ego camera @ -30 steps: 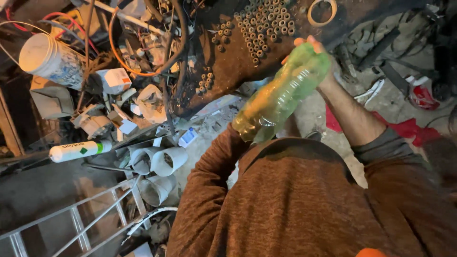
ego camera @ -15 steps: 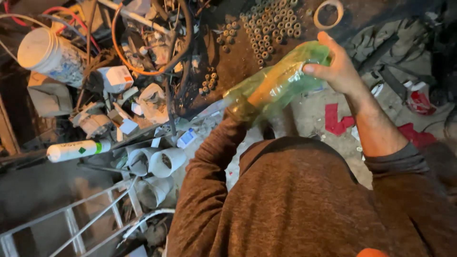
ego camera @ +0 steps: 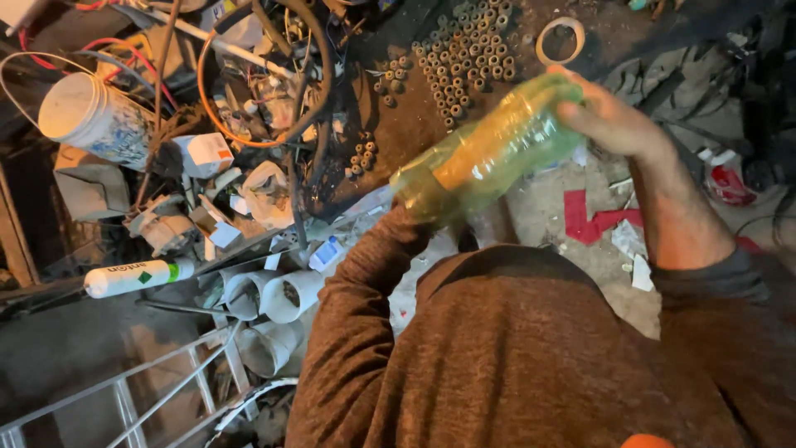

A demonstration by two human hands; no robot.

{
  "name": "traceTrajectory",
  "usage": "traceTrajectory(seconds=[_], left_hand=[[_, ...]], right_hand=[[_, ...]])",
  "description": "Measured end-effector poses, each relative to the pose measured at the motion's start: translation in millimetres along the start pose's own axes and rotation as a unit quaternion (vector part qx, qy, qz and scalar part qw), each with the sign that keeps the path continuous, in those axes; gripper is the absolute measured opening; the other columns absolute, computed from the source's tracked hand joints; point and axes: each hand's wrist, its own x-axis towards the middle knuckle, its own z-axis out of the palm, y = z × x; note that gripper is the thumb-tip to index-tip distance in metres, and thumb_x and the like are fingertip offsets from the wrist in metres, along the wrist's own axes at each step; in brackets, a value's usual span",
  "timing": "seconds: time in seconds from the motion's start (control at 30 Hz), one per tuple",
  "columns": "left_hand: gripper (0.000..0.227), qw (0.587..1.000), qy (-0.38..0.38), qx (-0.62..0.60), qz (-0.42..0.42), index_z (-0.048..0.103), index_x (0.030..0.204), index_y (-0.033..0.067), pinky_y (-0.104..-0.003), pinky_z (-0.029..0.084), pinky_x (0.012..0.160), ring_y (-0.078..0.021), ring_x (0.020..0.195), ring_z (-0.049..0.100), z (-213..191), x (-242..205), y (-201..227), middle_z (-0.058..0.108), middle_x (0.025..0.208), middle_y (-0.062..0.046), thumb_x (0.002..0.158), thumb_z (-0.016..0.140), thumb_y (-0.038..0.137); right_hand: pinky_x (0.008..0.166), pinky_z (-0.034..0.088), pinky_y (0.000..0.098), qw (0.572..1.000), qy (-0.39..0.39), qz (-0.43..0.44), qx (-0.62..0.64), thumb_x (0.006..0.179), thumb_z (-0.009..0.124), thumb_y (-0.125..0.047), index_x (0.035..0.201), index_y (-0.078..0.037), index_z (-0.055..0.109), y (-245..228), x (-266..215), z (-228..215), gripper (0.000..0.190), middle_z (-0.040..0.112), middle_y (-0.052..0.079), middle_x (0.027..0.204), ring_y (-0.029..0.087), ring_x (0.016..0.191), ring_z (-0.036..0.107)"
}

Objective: The person wraps adhesive tape around several small metal cylinders, handling them one at a time and placing some into a plastic bottle.

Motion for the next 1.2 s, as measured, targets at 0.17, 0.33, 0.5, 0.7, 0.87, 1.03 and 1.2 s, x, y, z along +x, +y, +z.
traceTrajectory(seconds=[0.17,0.33,0.5,0.7,0.87,1.03,1.2], left_hand=[[0.043,1.000,0.000,-0.018,0.003,0.043,0.157,0.0014,-0.037,0.046,0.118,-0.0247,0.137,0.056,2.7,2.6,8.5,0.054,0.151,-0.016,0.118,0.051,0.018],[0.046,0.999,0.006,-0.043,-0.006,0.043,0.158,0.0028,-0.038,0.045,0.120,-0.0254,0.139,0.055,-0.3,-3.4,9.5,0.053,0.153,-0.016,0.117,0.051,0.022],[0.050,0.998,0.003,-0.069,-0.015,0.042,0.159,0.0041,-0.038,0.044,0.122,-0.0261,0.141,0.054,-22.5,-5.1,6.5,0.051,0.155,-0.015,0.115,0.052,0.025],[0.054,0.995,-0.003,-0.100,-0.024,0.040,0.160,0.0057,-0.039,0.042,0.124,-0.0269,0.143,0.053,-7.6,-5.9,23.5,0.050,0.157,-0.015,0.113,0.053,0.030],[0.058,0.993,-0.010,-0.119,-0.023,0.039,0.161,0.0071,-0.040,0.041,0.126,-0.0276,0.145,0.052,-6.8,-6.2,42.2,0.049,0.158,-0.014,0.112,0.053,0.034],[0.062,0.987,-0.004,-0.156,-0.038,0.038,0.162,0.0084,-0.040,0.040,0.128,-0.0283,0.148,0.052,-5.6,-20.1,46.6,0.048,0.160,-0.014,0.110,0.054,0.038],[0.065,0.982,0.000,-0.183,-0.047,0.037,0.163,0.0098,-0.041,0.039,0.130,-0.0290,0.150,0.051,-0.4,-28.3,67.0,0.046,0.162,-0.014,0.109,0.055,0.042]], right_hand=[[0.107,0.049,0.0316,0.979,0.081,0.041,0.183,0.098,0.070,-0.036,0.147,-0.002,0.052,10.1,14.4,2.7,0.062,0.064,0.003,0.130,0.016,0.122,0.059],[0.101,0.053,0.0296,0.961,0.039,0.016,0.272,0.101,0.065,-0.033,0.137,-0.004,0.057,-4.3,17.7,4.6,0.047,0.067,0.004,0.125,0.015,0.114,0.064],[0.106,0.050,0.0316,0.979,-0.020,0.016,0.203,0.105,0.060,-0.054,0.139,-0.003,0.056,2.8,27.2,-13.0,0.061,0.065,0.005,0.131,0.016,0.121,0.063],[0.103,0.055,0.0358,0.969,0.005,0.035,0.245,0.103,0.038,-0.077,0.131,-0.002,0.054,19.8,41.1,-21.5,0.082,0.069,0.009,0.127,0.019,0.118,0.067],[0.108,0.053,0.0359,0.987,0.074,-0.050,0.132,0.108,0.043,-0.069,0.153,0.003,0.050,4.1,34.9,8.4,0.085,0.061,0.016,0.132,0.021,0.124,0.063],[0.092,0.060,0.0332,0.969,0.134,-0.070,0.194,0.113,0.050,-0.059,0.123,0.003,0.062,15.9,35.4,24.3,0.064,0.071,0.014,0.121,0.019,0.104,0.071],[0.086,0.059,0.0330,0.971,0.146,-0.062,0.181,0.113,0.050,-0.058,0.117,0.003,0.061,11.4,47.0,26.9,0.062,0.072,0.014,0.112,0.018,0.098,0.071]])
